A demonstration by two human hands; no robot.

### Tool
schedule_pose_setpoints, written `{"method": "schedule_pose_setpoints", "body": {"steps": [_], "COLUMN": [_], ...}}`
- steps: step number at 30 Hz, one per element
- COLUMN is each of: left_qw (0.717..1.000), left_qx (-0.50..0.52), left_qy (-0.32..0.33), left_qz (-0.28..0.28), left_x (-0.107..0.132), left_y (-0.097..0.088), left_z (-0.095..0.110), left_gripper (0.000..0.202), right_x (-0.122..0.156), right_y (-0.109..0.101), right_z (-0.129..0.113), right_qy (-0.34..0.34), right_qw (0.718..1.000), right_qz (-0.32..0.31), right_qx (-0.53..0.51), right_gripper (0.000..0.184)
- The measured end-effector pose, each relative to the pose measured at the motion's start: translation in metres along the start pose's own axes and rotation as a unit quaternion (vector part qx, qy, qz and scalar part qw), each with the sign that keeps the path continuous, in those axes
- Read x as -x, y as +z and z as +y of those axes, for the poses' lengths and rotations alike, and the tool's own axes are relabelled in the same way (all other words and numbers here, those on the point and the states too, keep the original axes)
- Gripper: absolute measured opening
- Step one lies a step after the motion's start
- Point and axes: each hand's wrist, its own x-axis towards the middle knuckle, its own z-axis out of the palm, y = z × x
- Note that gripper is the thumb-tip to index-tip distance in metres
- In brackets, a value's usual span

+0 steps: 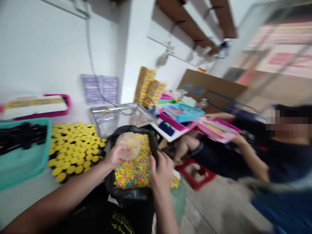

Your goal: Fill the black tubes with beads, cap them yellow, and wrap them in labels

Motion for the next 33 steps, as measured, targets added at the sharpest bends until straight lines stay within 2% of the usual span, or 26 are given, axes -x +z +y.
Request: {"method": "schedule_pose_setpoints", "body": {"steps": [1, 2, 4, 6, 10, 15, 18, 21, 24, 27, 31, 33], "left_qw": [1.0, 1.0, 0.999, 0.998, 0.996, 0.997, 0.999, 0.991, 0.973, 0.956, 0.948, 0.949], "left_qx": [0.014, 0.028, 0.049, 0.061, 0.065, 0.04, -0.033, -0.081, -0.107, -0.132, -0.173, -0.197], "left_qy": [-0.003, -0.005, -0.008, -0.018, -0.051, -0.033, -0.031, -0.03, -0.011, 0.011, 0.015, 0.019], "left_qz": [0.008, 0.013, 0.011, -0.007, -0.046, -0.053, 0.007, 0.105, 0.207, 0.264, 0.268, 0.245], "left_x": [-0.003, -0.005, -0.007, -0.006, -0.003, -0.004, -0.02, -0.054, -0.093, -0.123, -0.141, -0.144], "left_y": [0.0, 0.0, 0.0, 0.0, -0.004, -0.014, -0.023, -0.037, -0.053, -0.065, -0.068, -0.067], "left_z": [0.001, 0.002, 0.004, 0.007, 0.014, 0.038, 0.067, 0.096, 0.116, 0.121, 0.118, 0.116], "left_gripper": [0.041, 0.043, 0.049, 0.056, 0.061, 0.055, 0.044, 0.039, 0.038, 0.038, 0.038, 0.038], "right_x": [0.0, 0.0, 0.002, 0.006, 0.015, 0.019, 0.019, 0.021, 0.023, 0.024, 0.024, 0.024], "right_y": [-0.001, 0.0, 0.001, 0.003, 0.007, 0.016, 0.018, 0.018, 0.02, 0.024, 0.025, 0.023], "right_z": [0.015, 0.029, 0.056, 0.075, 0.091, 0.088, 0.086, 0.085, 0.086, 0.089, 0.089, 0.086], "right_qy": [0.038, 0.09, 0.191, 0.253, 0.297, 0.384, 0.413, 0.44, 0.442, 0.432, 0.43, 0.407], "right_qw": [0.999, 0.993, 0.972, 0.953, 0.931, 0.858, 0.825, 0.8, 0.796, 0.802, 0.805, 0.822], "right_qz": [-0.014, -0.056, -0.138, -0.162, -0.103, -0.032, -0.022, -0.017, 0.016, 0.03, 0.036, 0.033], "right_qx": [0.034, 0.052, 0.021, -0.04, -0.188, -0.34, -0.387, -0.407, -0.413, -0.412, -0.408, -0.397], "right_gripper": [0.066, 0.072, 0.078, 0.08, 0.075, 0.064, 0.056, 0.051, 0.046, 0.041, 0.038, 0.035]}}
